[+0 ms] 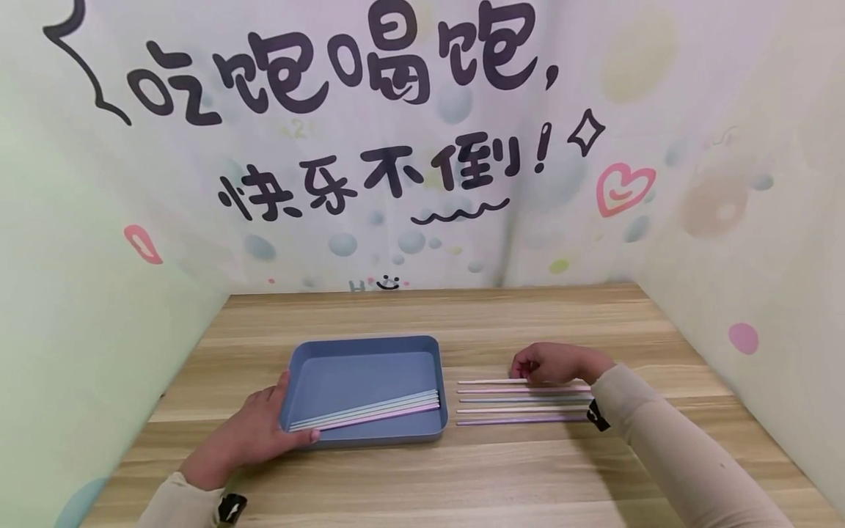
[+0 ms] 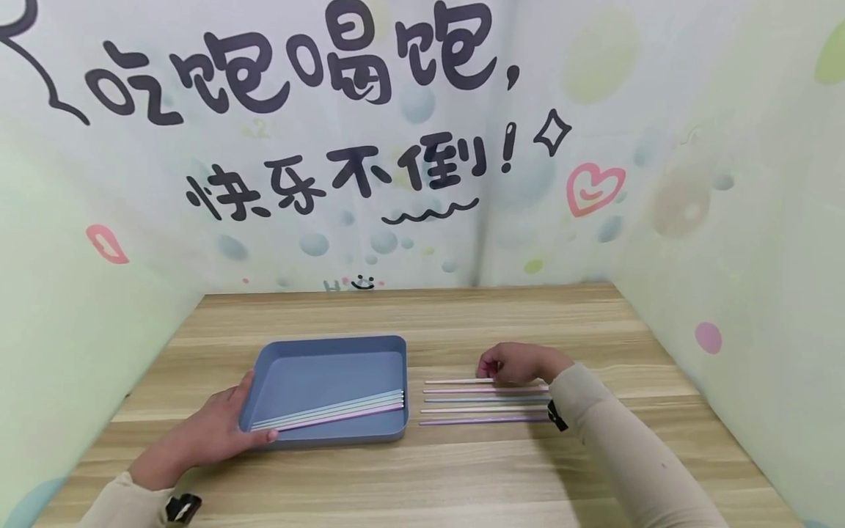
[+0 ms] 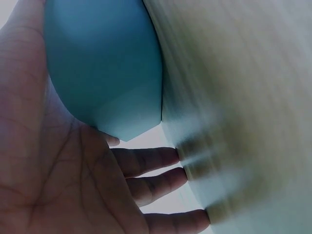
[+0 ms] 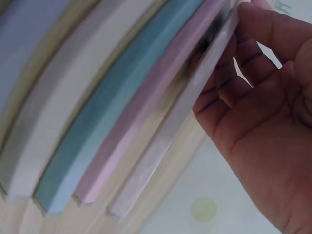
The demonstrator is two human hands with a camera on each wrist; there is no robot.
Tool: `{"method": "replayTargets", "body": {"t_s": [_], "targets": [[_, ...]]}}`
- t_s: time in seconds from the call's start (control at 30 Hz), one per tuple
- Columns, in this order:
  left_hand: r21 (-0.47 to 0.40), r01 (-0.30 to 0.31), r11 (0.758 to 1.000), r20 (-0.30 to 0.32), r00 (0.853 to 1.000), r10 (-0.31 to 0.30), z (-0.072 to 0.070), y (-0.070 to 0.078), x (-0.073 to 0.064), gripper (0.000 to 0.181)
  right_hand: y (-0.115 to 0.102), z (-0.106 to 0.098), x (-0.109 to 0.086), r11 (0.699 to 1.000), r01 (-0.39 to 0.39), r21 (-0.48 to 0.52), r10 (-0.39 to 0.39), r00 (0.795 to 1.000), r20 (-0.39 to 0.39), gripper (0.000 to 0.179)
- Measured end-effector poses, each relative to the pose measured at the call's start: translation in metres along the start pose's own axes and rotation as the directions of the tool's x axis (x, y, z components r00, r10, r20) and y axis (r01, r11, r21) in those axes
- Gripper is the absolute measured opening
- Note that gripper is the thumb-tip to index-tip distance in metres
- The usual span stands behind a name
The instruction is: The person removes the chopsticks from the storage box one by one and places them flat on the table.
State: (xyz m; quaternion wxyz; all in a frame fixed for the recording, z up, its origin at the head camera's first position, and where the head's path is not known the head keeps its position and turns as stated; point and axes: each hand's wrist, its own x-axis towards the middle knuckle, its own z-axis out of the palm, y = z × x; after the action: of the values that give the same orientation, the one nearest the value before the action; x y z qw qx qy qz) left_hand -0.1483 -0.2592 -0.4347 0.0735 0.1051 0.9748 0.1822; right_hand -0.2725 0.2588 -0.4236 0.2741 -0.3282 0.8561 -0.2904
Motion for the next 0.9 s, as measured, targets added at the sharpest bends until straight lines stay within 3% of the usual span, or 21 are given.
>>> {"method": "replayTargets", "body": {"t_s": [0.63,0.9], "targets": [[0.001,-0.005,1.000,-0.003,1.000,0.005,0.001,-0.001,-0.001,0.123,0.002,-0.001,0.000,1.000,0.004,-0.008,-0.004,1.000,0.018,0.022],[-0.005,-0.010,1.000,-0.004,1.000,0.010,0.001,-0.002,0.000,0.122,-0.012,-0.016,0.005,0.990,0.039,-0.134,-0.038,0.999,0.016,0.016]]}}
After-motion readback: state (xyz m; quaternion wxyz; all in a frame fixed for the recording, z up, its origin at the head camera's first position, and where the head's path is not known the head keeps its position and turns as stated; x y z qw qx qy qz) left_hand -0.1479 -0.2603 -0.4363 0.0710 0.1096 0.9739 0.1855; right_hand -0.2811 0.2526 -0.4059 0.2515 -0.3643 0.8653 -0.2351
